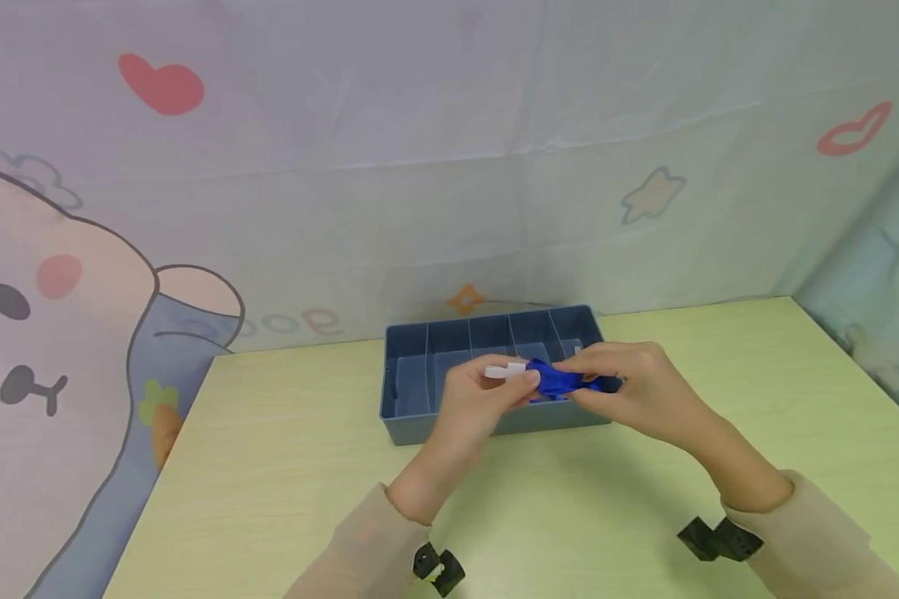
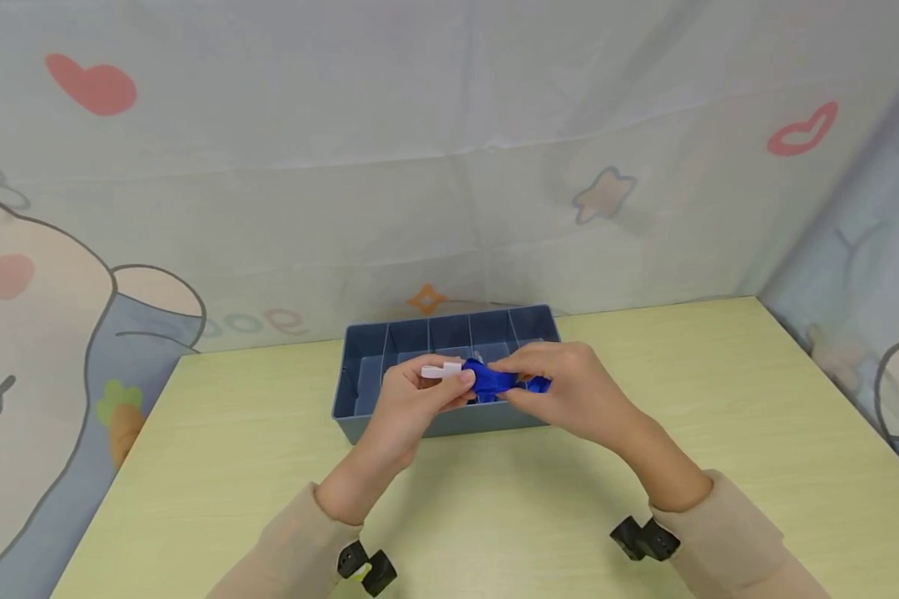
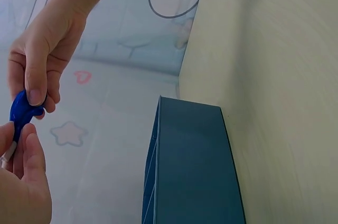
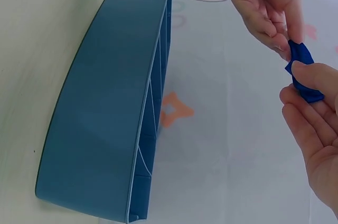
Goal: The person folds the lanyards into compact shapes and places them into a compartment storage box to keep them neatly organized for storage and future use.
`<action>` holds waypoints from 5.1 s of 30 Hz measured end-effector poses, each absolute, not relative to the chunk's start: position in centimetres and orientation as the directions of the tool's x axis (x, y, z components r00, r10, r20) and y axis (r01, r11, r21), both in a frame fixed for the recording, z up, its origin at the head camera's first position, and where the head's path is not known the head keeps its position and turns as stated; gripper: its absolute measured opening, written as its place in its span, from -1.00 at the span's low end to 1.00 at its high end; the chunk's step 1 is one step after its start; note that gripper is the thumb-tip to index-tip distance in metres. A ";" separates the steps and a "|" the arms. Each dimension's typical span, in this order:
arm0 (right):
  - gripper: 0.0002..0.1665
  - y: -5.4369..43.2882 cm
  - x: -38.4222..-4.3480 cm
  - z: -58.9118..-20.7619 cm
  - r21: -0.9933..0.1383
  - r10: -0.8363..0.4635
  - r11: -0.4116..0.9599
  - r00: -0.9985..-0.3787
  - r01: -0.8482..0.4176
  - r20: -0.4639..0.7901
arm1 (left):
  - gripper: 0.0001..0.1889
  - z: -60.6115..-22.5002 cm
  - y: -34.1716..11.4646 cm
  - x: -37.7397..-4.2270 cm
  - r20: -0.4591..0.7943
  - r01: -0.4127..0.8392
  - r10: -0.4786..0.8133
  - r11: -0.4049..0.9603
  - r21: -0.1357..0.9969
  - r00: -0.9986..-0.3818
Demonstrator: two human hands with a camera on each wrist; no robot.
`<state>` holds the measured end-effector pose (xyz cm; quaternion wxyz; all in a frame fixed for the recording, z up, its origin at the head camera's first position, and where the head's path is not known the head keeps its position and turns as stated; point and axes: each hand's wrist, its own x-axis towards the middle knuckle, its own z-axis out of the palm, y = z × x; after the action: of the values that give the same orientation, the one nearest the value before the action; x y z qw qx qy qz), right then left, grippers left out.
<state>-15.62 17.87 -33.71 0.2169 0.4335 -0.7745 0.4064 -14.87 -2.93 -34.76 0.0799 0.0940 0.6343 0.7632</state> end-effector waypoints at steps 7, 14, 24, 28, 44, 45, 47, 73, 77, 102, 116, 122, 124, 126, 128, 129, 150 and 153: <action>-0.65 17.4 -16.0 -34.1 -0.487 -0.505 0.291 -0.565 -0.823 0.653 | -0.75 -35.1 -3.7 -15.2 0.041 -0.003 0.283 -0.154 0.988 -0.958; -0.72 16.7 -16.6 -34.6 -0.544 -0.526 0.287 -0.604 -0.788 0.598 | -0.70 -35.1 -4.6 -15.3 -0.007 -0.021 0.287 -0.047 0.999 -0.958; -0.73 16.0 -17.4 -34.9 -0.610 -0.514 0.296 -0.661 -0.735 0.547 | -0.74 -35.2 -5.1 -16.1 0.026 0.036 0.244 0.037 0.999 -0.969; -0.68 15.8 -17.5 -34.9 -0.595 -0.512 0.311 -0.658 -0.741 0.552 | -0.76 -35.0 -5.0 -16.2 0.002 0.004 0.215 0.009 1.000 -0.977; -0.74 14.6 -18.6 -34.5 -0.425 -0.554 0.360 -0.557 -0.831 0.619 | -0.78 -34.8 -5.7 -16.7 -0.046 -0.049 0.182 -0.010 0.999 -0.982; -0.75 14.5 -18.8 -34.5 -0.442 -0.555 0.353 -0.565 -0.825 0.611 | -0.78 -34.8 -5.9 -16.7 -0.047 -0.048 0.180 0.002 0.999 -0.982; -0.77 14.3 -19.2 -34.5 -0.468 -0.557 0.340 -0.575 -0.816 0.599 | -0.77 -34.8 -6.2 -16.9 -0.052 -0.048 0.175 0.024 0.999 -0.983; -0.91 9.2 -22.1 -36.6 -0.727 -0.539 0.311 -0.743 -0.613 0.396 | -0.66 -36.6 -11.2 -19.1 -0.107 -0.067 0.166 0.232 0.970 -0.980; -0.91 8.8 -22.2 -36.9 -0.744 -0.535 0.326 -0.763 -0.583 0.363 | -0.65 -36.7 -11.9 -19.1 -0.127 -0.075 0.177 0.272 0.959 -0.976; -0.86 8.2 -23.5 -38.8 -0.687 -0.394 0.588 -0.893 -0.427 0.218 | -0.62 -39.0 -16.5 -19.7 -0.132 -0.137 -0.044 0.460 0.877 -0.990; -0.87 6.9 -23.2 -39.3 -0.532 -0.275 0.742 -0.909 -0.409 0.314 | -0.54 -39.4 -16.3 -19.5 -0.109 -0.117 -0.044 0.498 0.859 -0.993; -0.88 6.2 -23.1 -39.6 -0.461 -0.445 0.718 -0.853 -0.522 0.274 | -0.53 -39.4 -16.3 -19.4 -0.104 -0.108 -0.036 0.492 0.864 -0.994; -0.88 6.1 -23.2 -39.6 -0.448 -0.482 0.700 -0.831 -0.556 0.279 | -0.52 -39.4 -16.3 -19.4 -0.105 -0.108 -0.034 0.496 0.861 -0.994; -0.89 6.0 -23.3 -39.6 -0.461 -0.501 0.677 -0.818 -0.573 0.281 | -0.53 -39.4 -16.3 -19.4 -0.108 -0.111 -0.034 0.500 0.859 -0.994; -0.90 5.9 -23.3 -39.7 -0.476 -0.512 0.657 -0.810 -0.584 0.287 | -0.53 -39.4 -16.3 -19.3 -0.110 -0.114 -0.037 0.497 0.860 -0.993; -0.90 5.8 -23.3 -39.7 -0.483 -0.517 0.650 -0.807 -0.587 0.285 | -0.53 -39.4 -16.3 -19.3 -0.111 -0.116 -0.041 0.495 0.861 -0.993; -0.78 4.9 -22.5 -39.7 -0.162 -0.718 0.681 -0.694 -0.714 0.040 | -0.52 -39.4 -16.4 -19.2 -0.129 -0.127 -0.030 0.473 0.872 -0.991; -0.75 5.0 -22.6 -39.6 -0.162 -0.736 0.663 -0.676 -0.731 0.039 | -0.52 -39.4 -16.5 -19.2 -0.133 -0.127 -0.022 0.477 0.870 -0.991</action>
<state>-22.64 5.02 -39.62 -0.0149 0.4023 -0.9117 0.0821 -19.22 -16.54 -39.42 0.0515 -0.0437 0.8579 0.5094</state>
